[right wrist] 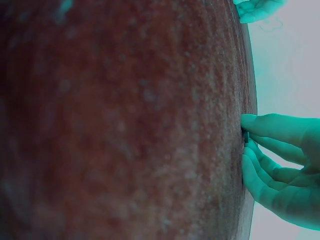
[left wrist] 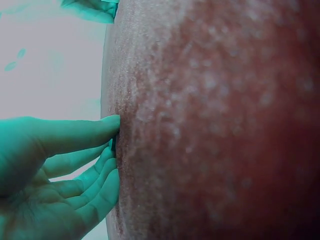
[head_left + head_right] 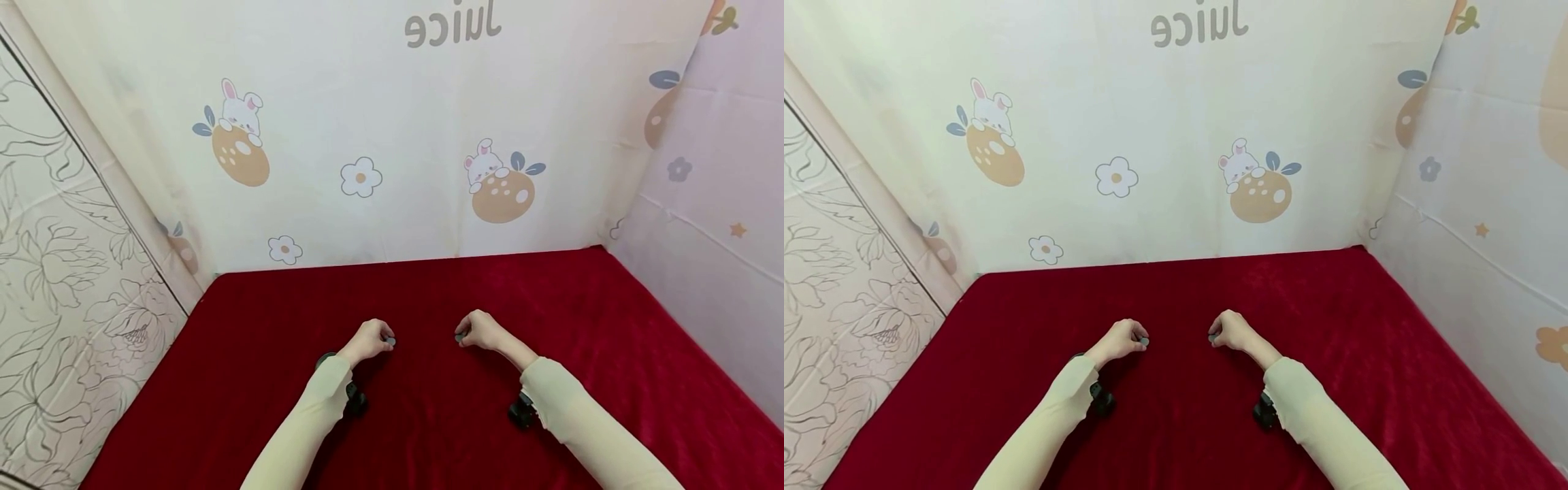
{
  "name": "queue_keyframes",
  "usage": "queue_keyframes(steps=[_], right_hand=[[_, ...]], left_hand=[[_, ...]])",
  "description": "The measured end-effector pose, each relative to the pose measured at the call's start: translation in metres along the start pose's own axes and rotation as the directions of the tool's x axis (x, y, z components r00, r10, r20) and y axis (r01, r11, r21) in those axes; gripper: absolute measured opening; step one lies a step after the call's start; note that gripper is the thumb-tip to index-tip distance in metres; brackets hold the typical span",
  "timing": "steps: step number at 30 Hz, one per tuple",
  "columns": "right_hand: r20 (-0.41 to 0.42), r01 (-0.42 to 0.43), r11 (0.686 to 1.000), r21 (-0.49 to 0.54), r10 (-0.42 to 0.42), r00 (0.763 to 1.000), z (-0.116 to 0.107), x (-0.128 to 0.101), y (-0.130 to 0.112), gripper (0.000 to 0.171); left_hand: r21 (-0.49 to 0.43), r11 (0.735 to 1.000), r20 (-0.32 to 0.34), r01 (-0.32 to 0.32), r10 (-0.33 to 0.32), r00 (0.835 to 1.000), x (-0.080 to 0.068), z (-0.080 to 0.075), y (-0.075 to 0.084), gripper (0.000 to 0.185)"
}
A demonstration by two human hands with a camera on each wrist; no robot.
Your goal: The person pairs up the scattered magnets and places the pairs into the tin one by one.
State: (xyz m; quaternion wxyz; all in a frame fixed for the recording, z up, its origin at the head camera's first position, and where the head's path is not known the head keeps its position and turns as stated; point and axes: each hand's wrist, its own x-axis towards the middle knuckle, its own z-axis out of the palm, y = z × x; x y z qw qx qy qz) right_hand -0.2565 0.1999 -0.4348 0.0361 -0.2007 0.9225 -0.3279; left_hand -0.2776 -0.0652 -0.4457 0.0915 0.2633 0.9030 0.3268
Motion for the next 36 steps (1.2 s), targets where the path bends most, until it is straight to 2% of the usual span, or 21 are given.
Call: queue_keyframes(steps=[6,13,21,28,36], right_hand=[[-0.011,0.034,0.999,-0.018,-0.034,0.999,0.0,0.0,-0.001,0.012],[0.007,0.01,1.0,-0.015,-0.01,1.0,0.004,0.003,-0.007,0.011],[0.023,0.035,0.999,-0.014,-0.034,0.999,0.009,0.007,-0.014,0.011],[0.037,0.089,0.996,-0.024,-0.088,0.995,0.013,0.011,-0.017,0.009],[0.055,0.082,0.997,-0.009,-0.081,0.995,0.02,0.015,-0.025,0.009]], left_hand=[[0.009,1.0,0.007,0.019,-0.019,1.0,0.002,0.001,0.005,0.015],[0.0,1.0,0.038,0.023,-0.023,0.999,0.002,0.001,0.014,0.016],[0.014,1.0,0.041,0.0,-0.001,0.999,0.007,0.009,0.017,0.015],[0.013,1.0,0.056,-0.001,0.0,0.998,0.009,0.014,0.023,0.016],[0.015,1.0,0.067,0.001,-0.002,0.998,0.012,0.019,0.028,0.015]])
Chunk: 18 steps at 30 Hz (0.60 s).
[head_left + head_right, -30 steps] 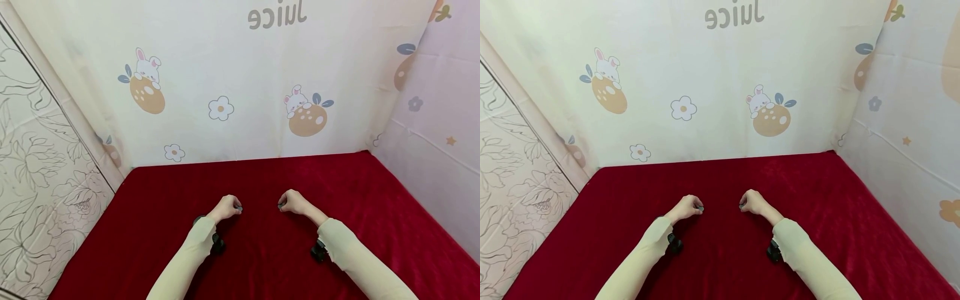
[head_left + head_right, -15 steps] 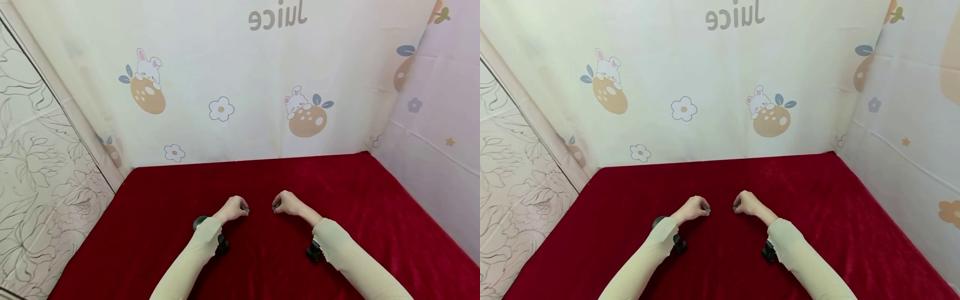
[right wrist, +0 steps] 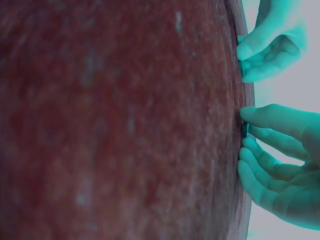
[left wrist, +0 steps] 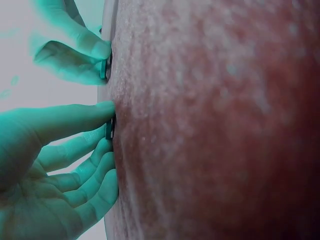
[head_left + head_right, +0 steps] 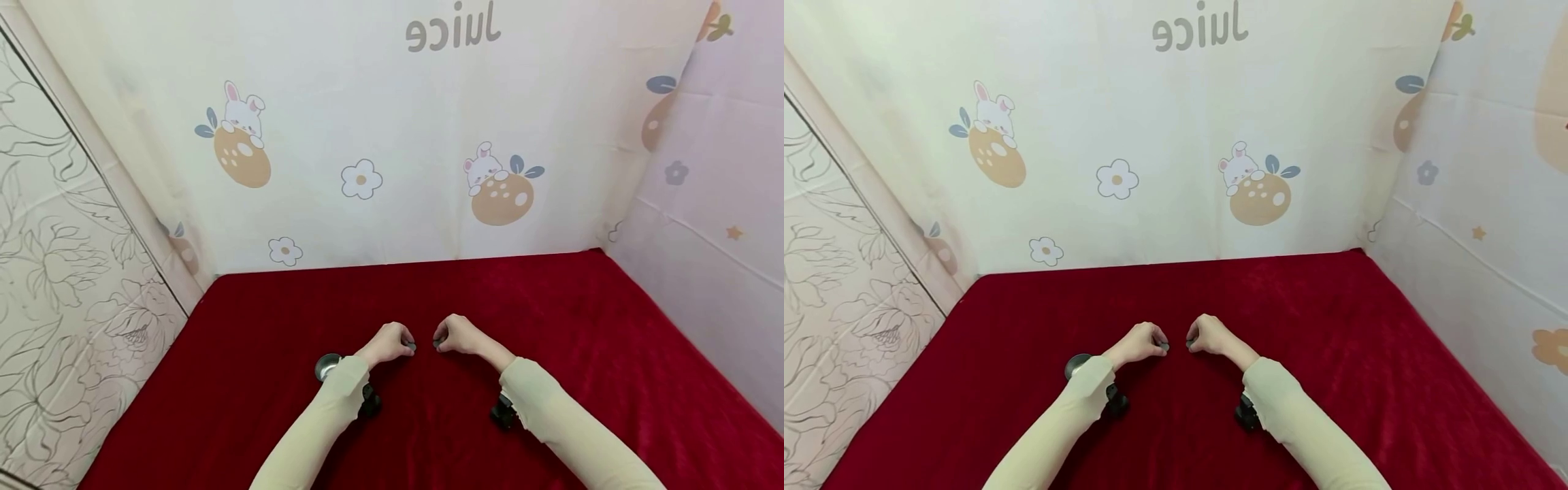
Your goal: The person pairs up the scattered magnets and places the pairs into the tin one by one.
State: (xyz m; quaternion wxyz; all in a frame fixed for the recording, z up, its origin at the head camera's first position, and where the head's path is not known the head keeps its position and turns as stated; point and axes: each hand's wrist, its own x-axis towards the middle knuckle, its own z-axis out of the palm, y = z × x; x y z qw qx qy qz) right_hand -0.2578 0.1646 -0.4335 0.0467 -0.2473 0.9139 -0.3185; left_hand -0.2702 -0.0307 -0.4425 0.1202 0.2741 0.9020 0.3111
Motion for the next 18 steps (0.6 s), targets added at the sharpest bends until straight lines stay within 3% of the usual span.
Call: queue_keyframes(steps=[18], right_hand=[[0.038,0.0,1.0,0.024,-0.001,0.999,0.009,0.0058,-0.0107,0.011]], left_hand=[[-0.017,1.0,0.01,-0.01,0.01,1.0,0.005,0.007,0.0062,0.013]])
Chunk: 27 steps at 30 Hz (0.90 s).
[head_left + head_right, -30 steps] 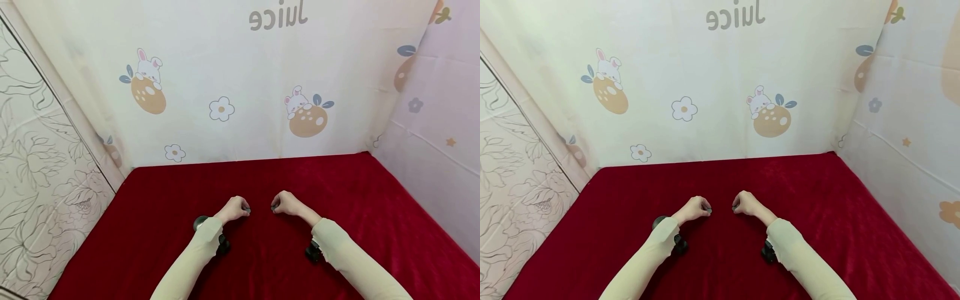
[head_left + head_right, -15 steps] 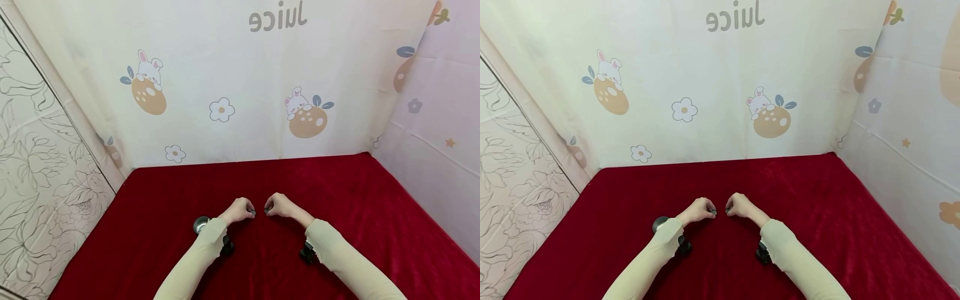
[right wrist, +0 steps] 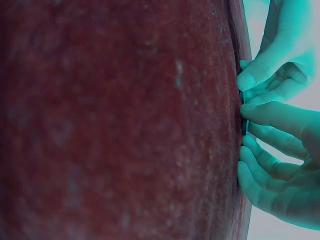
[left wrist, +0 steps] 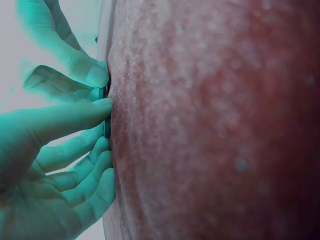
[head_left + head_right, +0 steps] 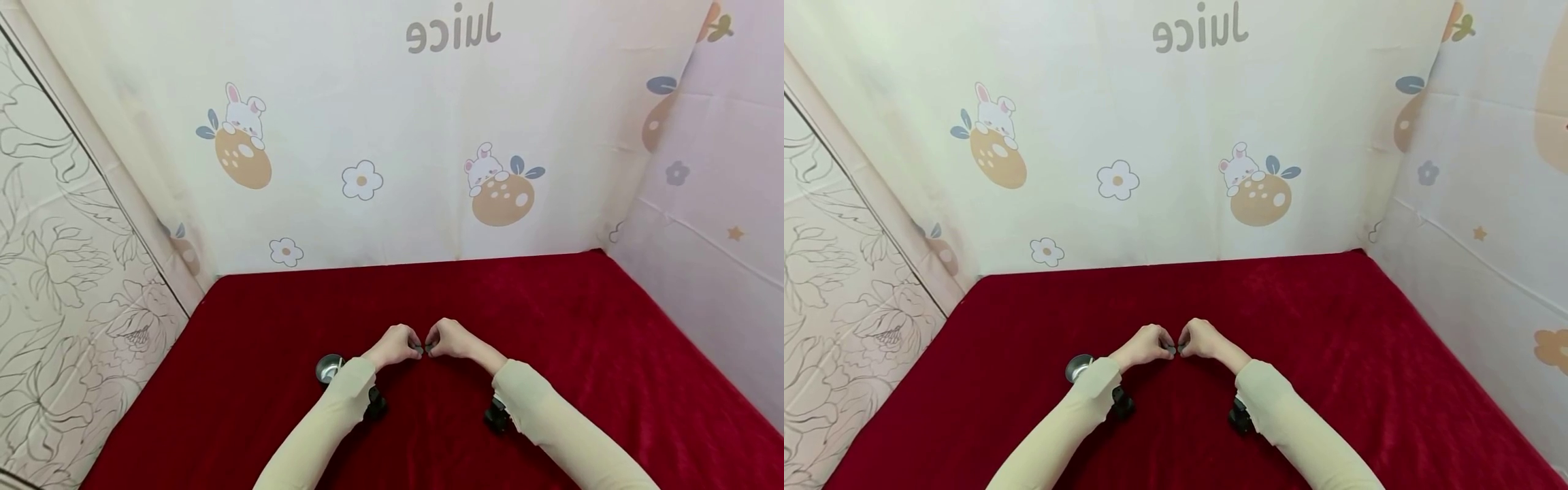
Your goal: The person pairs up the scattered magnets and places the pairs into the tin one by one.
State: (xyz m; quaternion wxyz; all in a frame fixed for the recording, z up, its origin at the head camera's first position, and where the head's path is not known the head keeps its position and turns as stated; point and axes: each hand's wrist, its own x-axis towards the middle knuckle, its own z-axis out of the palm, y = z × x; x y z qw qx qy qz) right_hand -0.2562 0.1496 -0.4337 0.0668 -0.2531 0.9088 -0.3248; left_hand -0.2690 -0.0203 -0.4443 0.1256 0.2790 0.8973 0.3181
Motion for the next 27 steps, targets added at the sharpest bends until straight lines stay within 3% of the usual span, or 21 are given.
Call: queue_keyframes(steps=[11,21,27], right_hand=[[0.008,-0.007,1.0,0.021,0.007,1.0,0.001,0.0,-0.002,0.014],[0.024,-0.015,0.998,0.064,0.014,1.0,0.003,-0.002,-0.01,0.023],[0.019,-0.004,0.998,0.065,0.003,1.0,0.005,-0.001,-0.011,0.024]], left_hand=[[-0.012,1.0,0.014,-0.027,0.027,1.0,-0.004,-0.006,0.0,0.02],[-0.058,0.998,-0.004,-0.03,0.03,1.0,-0.033,-0.032,0.003,0.027],[-0.058,0.995,-0.063,-0.078,0.074,0.995,-0.053,-0.043,0.002,0.029]])
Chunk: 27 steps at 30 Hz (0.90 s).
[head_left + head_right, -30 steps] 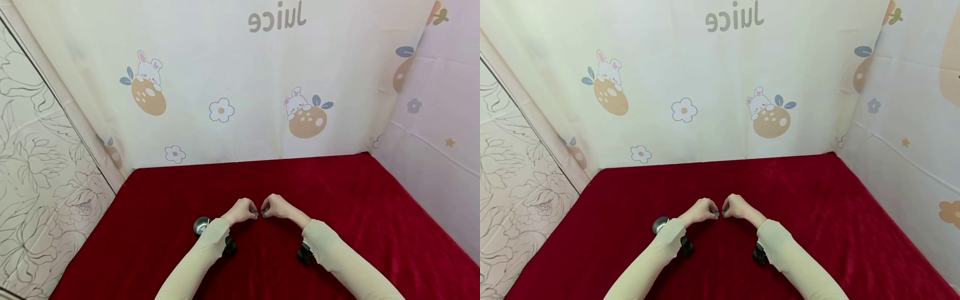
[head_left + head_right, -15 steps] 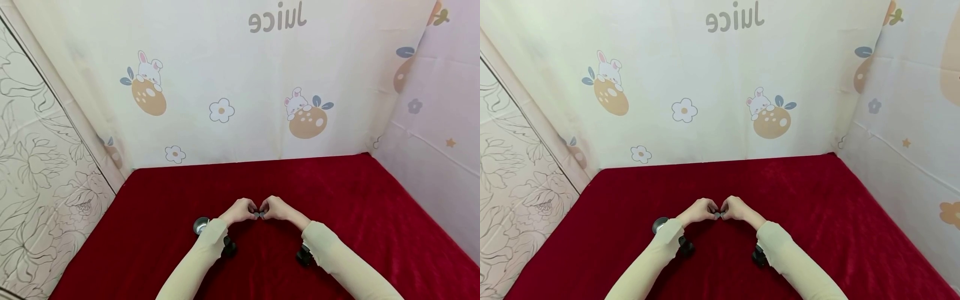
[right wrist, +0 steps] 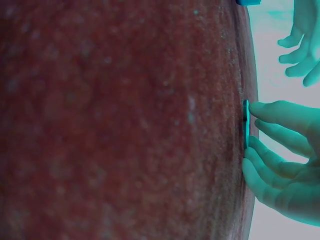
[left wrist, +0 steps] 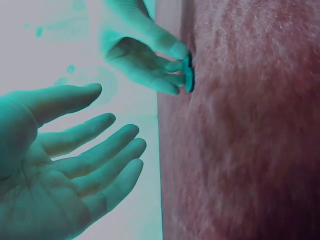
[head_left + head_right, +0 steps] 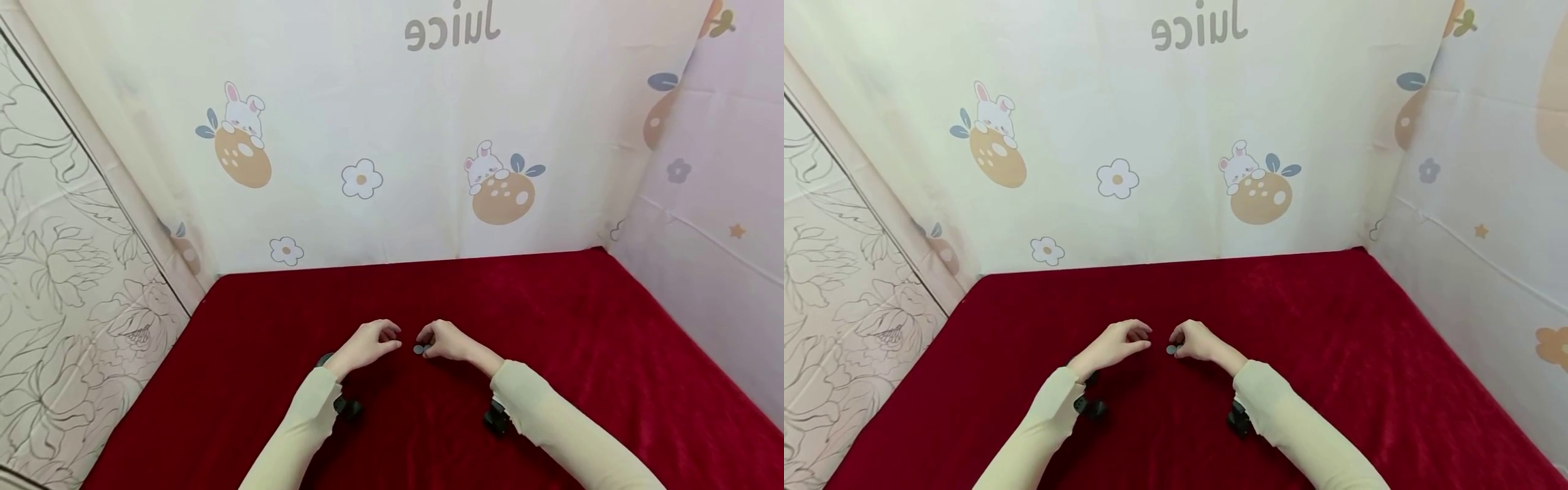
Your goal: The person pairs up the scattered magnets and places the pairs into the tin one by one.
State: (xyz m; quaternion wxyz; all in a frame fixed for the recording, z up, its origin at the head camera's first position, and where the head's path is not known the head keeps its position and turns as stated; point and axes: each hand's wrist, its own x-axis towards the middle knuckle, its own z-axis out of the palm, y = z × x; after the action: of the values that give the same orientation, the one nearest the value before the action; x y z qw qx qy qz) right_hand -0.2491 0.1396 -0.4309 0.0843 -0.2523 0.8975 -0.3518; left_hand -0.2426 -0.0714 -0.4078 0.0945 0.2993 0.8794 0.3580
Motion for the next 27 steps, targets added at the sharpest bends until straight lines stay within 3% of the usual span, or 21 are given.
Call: queue_keyframes(steps=[9,15,27], right_hand=[[-0.029,0.017,0.999,-0.03,-0.018,0.999,0.007,0.002,0.005,0.021],[-0.036,0.072,0.995,-0.069,-0.074,0.997,0.008,0.0,0.003,0.018],[0.002,0.069,0.99,-0.124,-0.069,0.998,0.007,0.002,0.001,0.015]], left_hand=[[-0.021,1.0,-0.065,-0.021,0.02,0.998,-0.025,-0.012,-0.003,0.029],[-0.009,1.0,-0.093,-0.026,0.025,0.995,-0.039,-0.021,-0.007,0.028],[-0.006,1.0,-0.163,0.027,-0.027,0.986,-0.068,-0.03,-0.024,0.029]])
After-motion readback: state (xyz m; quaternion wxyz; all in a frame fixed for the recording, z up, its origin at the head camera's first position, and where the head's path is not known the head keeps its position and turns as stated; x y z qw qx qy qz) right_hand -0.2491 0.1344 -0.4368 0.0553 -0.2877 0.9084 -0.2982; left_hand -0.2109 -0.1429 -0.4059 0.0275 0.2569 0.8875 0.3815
